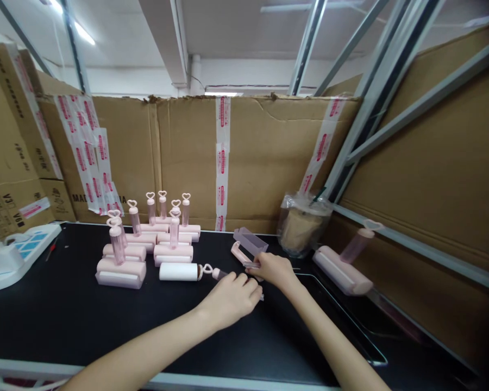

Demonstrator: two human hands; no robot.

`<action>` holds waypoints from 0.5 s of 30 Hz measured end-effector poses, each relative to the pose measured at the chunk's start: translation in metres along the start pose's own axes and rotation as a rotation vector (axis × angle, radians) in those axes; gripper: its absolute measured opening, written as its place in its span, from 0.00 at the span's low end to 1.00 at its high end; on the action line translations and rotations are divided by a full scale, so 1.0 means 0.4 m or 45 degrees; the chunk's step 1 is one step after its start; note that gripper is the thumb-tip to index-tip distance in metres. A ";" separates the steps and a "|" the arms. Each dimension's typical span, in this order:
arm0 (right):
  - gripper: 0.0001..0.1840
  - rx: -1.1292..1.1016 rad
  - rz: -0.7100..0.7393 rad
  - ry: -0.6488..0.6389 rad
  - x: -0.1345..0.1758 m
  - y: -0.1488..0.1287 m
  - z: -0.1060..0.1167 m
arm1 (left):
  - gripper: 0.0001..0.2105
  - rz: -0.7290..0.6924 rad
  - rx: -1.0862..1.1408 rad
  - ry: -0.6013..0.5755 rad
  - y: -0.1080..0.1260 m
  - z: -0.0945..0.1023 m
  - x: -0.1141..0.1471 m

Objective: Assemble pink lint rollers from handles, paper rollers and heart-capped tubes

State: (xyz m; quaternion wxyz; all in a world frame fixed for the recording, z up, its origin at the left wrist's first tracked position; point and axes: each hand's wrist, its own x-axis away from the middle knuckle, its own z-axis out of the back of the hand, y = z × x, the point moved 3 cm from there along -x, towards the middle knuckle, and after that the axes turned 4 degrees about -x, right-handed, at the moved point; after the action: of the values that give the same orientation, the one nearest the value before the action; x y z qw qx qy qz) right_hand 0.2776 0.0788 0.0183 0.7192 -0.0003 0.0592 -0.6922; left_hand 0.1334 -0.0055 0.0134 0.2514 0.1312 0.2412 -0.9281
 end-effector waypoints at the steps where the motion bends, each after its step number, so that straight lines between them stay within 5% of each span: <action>1: 0.16 -0.013 0.000 -0.003 0.000 0.004 0.000 | 0.13 -0.029 0.004 0.000 -0.003 -0.010 -0.005; 6: 0.18 -0.102 -0.009 -0.037 -0.007 0.001 -0.012 | 0.09 -0.097 0.027 -0.034 -0.051 -0.062 0.000; 15: 0.19 -0.238 -0.040 0.055 -0.040 -0.028 -0.046 | 0.14 0.128 0.194 -0.159 -0.118 -0.138 -0.014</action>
State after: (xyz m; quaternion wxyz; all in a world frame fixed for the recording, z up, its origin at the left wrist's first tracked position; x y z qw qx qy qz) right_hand 0.2643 0.0956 0.0025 0.7038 -0.0535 0.1389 -0.6947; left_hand 0.1199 0.0610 -0.0133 0.3016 0.1039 0.1469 -0.9363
